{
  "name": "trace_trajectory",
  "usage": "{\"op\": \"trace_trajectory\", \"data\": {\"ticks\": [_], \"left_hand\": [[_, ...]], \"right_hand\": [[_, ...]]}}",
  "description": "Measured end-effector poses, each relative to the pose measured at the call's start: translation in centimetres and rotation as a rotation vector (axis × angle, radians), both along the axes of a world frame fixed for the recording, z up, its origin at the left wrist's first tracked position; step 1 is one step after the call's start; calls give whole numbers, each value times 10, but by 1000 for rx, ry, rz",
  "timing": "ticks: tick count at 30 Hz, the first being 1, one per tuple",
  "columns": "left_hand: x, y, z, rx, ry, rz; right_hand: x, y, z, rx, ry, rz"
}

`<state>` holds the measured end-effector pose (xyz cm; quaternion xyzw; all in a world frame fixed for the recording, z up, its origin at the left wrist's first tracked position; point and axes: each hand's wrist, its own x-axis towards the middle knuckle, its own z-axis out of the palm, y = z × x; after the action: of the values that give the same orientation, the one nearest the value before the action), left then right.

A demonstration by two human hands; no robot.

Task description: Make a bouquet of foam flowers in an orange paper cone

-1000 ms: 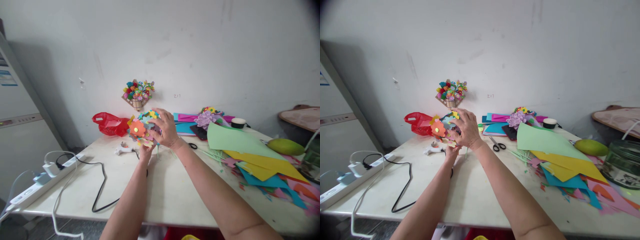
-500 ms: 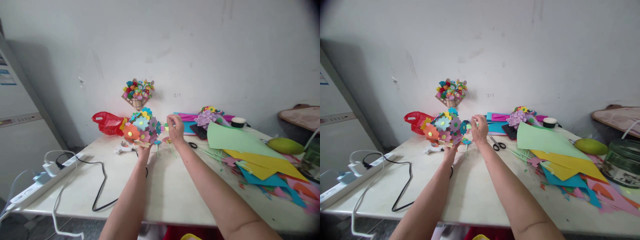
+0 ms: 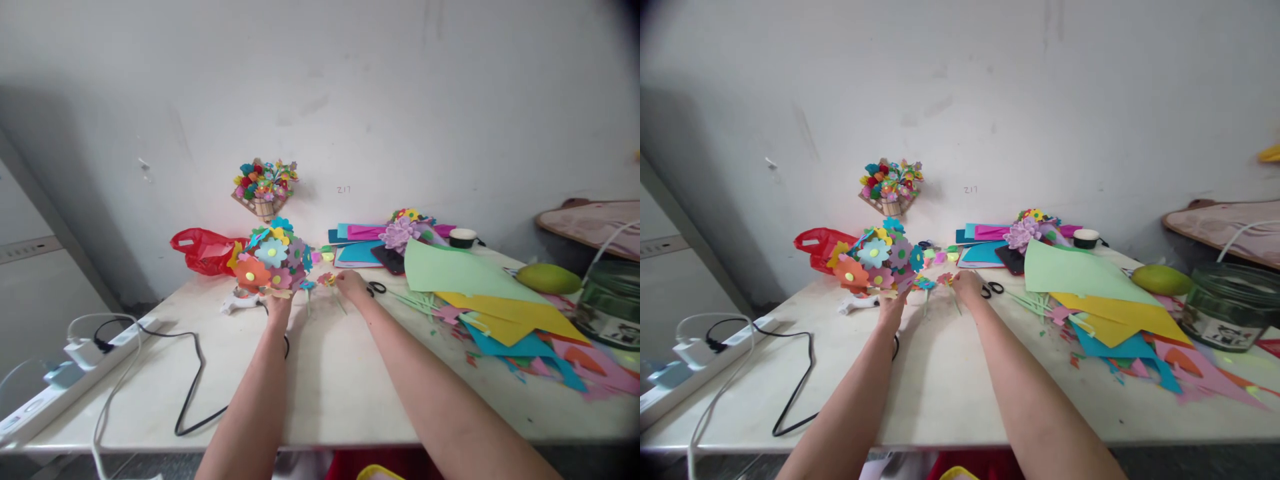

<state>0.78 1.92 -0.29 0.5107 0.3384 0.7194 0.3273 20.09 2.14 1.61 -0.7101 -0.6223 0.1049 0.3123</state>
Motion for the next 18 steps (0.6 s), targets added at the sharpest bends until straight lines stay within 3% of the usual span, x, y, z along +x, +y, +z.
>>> {"op": "trace_trajectory", "data": {"ticks": [10,18], "left_hand": [[0,-8,6,-47,159,-4],[3,-15,13,-104,144,22]], "right_hand": [[-29,-1,-21,-79,-172,19],[-19,-2,-12,-20,-17,-14]]}}
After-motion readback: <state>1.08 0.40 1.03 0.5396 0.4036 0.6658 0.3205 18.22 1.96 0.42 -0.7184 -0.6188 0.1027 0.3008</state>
